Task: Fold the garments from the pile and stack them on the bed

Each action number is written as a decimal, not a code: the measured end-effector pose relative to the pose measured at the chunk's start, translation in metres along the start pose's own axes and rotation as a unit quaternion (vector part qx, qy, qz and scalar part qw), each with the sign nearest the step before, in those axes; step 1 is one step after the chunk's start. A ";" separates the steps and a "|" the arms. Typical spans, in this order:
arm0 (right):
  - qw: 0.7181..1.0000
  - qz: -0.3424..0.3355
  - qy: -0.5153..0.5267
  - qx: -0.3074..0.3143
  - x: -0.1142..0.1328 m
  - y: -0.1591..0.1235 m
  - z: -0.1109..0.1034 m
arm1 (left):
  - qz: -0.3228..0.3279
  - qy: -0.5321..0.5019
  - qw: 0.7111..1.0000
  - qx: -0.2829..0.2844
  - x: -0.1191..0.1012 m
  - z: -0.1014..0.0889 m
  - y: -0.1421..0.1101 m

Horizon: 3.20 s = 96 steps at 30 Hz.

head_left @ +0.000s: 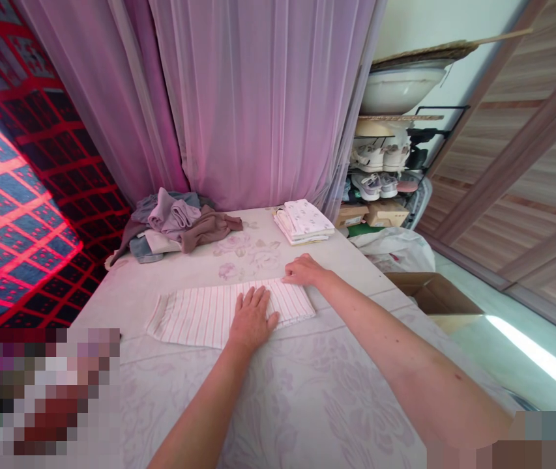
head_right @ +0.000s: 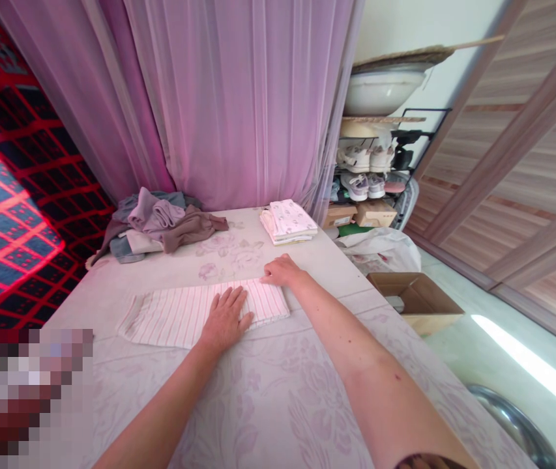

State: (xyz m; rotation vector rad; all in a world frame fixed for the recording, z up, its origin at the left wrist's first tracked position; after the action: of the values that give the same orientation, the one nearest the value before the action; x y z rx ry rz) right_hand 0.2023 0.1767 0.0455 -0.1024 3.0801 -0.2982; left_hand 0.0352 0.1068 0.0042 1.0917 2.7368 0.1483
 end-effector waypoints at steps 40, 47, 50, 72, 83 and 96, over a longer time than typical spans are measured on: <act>0.996 -0.001 -0.036 -0.087 0.004 0.004 -0.002 | 0.003 0.013 1.000 0.005 -0.001 -0.001 0.000; 0.985 0.092 0.060 -0.137 -0.001 -0.027 0.007 | 0.000 0.005 1.000 0.005 -0.002 -0.002 0.000; 0.984 0.060 0.114 -0.120 0.020 -0.047 0.024 | 0.001 0.006 1.000 0.007 -0.003 -0.002 0.000; 0.980 0.148 0.122 -0.054 0.012 -0.076 0.064 | -0.001 0.011 1.000 0.014 -0.002 -0.002 0.001; 0.904 0.293 0.204 -0.237 -0.030 -0.133 0.074 | -0.019 -0.037 0.996 -0.076 0.007 -0.013 -0.003; 0.908 0.291 0.207 -0.218 -0.018 -0.133 0.070 | -0.030 -0.069 0.997 0.023 0.031 -0.020 -0.044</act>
State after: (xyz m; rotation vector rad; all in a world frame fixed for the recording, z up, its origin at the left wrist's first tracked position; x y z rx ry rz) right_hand 0.2325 0.0345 0.0036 0.9664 3.3037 0.4563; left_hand -0.0206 0.0962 0.0118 0.9901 2.6576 0.0004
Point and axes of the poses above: each hand's wrist, its own y-axis towards the middle knuckle, its own z-axis out of the palm, x = y × z, the point moved 6 cm from there along y, towards the middle knuckle, and after that the axes turned 10 degrees about z, right-handed, at the moved point
